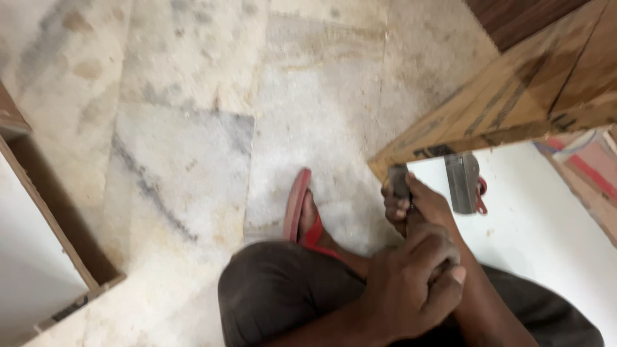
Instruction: The person sits on the floor and uses a chisel and a hand plane to trim and smooth the edge of a wooden frame attached to a white cabinet. They alternate between scraping with the chisel and planing the surface, then wipe away wood shavings.
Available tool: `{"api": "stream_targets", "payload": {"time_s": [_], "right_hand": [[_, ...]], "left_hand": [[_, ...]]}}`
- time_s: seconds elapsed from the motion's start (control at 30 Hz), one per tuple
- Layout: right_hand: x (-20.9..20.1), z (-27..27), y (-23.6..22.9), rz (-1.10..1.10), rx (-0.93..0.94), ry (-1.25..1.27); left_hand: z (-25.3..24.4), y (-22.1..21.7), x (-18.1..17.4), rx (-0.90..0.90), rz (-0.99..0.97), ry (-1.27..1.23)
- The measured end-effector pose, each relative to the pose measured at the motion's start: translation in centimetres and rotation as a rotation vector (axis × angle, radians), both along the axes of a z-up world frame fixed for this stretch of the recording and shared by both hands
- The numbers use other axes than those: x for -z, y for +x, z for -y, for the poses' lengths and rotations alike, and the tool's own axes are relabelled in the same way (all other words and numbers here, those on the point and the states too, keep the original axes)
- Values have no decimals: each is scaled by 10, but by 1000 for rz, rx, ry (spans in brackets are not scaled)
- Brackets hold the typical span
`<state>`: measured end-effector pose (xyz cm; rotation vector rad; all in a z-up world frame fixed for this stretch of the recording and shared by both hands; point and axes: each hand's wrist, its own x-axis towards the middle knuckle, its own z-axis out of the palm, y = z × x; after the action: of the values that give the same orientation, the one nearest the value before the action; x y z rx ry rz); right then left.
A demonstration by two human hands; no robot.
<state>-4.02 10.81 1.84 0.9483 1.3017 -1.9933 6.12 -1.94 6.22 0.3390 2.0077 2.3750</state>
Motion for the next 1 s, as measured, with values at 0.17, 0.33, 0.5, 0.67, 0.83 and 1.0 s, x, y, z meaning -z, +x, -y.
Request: {"api": "stream_targets", "payload": {"time_s": [0.17,0.33,0.5,0.67,0.83,1.0], "right_hand": [[-12,10,-11,84,86,80],[-14,12,-10,35,153,51],[3,1,-7,130,-25,74],[16,-9,-3,91,-4,-22],[5,-3,-12,99,-29,-39],[-11,12,-8,67,104,97]], "left_hand": [[4,-9,-9,6,-62,-39],[11,-16,-15,86,-25,-44],[12,-8,-8,32,-28,5],[8,-5,-5,1,-73,-31],[16,-17,-15,-4,-234,-106],[15,-14,-21,38,-44,-19]]}}
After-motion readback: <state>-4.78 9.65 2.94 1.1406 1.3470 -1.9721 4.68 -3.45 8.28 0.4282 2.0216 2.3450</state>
